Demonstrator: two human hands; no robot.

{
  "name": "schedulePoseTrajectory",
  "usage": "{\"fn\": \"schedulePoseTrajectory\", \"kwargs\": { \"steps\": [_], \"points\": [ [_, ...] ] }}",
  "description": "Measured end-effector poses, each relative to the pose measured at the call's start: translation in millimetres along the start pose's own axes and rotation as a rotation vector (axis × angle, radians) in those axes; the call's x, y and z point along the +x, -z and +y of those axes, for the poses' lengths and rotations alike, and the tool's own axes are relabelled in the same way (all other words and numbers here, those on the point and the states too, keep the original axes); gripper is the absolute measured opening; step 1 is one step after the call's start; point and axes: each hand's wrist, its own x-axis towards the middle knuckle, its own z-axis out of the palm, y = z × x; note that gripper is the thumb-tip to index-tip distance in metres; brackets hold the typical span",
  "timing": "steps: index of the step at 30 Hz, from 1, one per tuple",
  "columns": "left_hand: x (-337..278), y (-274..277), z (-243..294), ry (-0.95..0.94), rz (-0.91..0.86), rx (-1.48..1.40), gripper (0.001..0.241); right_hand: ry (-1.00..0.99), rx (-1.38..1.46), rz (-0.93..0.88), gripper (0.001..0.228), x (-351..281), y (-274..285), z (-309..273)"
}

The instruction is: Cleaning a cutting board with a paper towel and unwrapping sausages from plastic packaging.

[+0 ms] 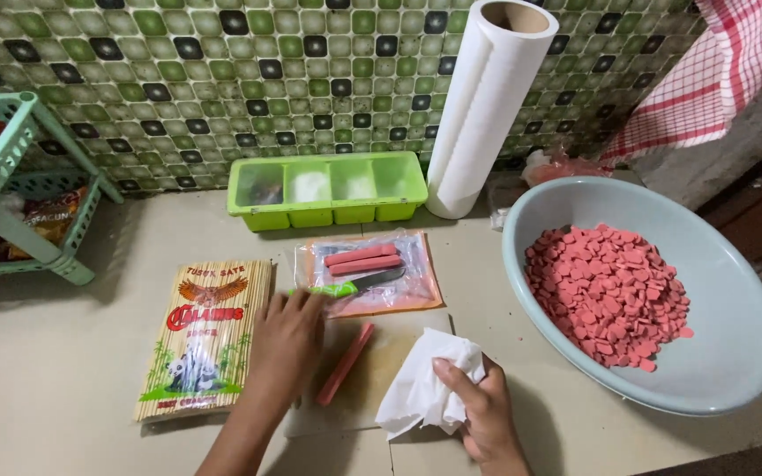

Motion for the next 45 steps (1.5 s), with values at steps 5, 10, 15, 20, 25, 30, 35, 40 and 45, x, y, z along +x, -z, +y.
{"fn": "schedulePoseTrajectory", "kwargs": {
  "steps": [5, 10, 15, 20, 25, 30, 35, 40, 45],
  "points": [
    [-52, 11, 29, 0.284, -0.455, -0.222, 0.047, 0.029, -0.017, 0.014, 0.019, 0, 3, -3],
    [-78, -57, 11, 0.119, 0.078, -0.308, 0.018, 0.165, -0.276, -0.086, 0.022, -12, -9, -20],
    [-83, -29, 47, 0.118, 0.218, -0.444, 0.022, 0.616, -0.618, -0.343, 0.035, -20, -36, -19],
    [-93, -16, 62, 0.07, 0.357, -0.532, 0.022, 0.854, -0.819, -0.286, 0.034, -18, -56, -34],
    [-104, -1, 62, 0.101, 0.351, -0.65, 0.018, 0.861, -0.944, -0.191, 0.032, 35, -49, -46],
    [-98, 0, 47, 0.283, 0.164, -0.925, 0.028, 0.722, -0.926, 0.077, 0.031, 43, -44, -81],
    [-84, 11, 49, 0.441, -0.037, -1.375, 0.041, 0.524, -0.517, -0.18, 0.03, -8, -35, -61],
    [-72, 9, 64, 0.471, -0.061, -1.442, 0.039, 0.813, -0.787, -0.294, 0.034, -26, -51, -44],
    [-60, 0, 66, 0.716, 0.014, -1.735, 0.033, 0.865, -0.852, -0.523, 0.05, -50, -57, -28]
  ]
}}
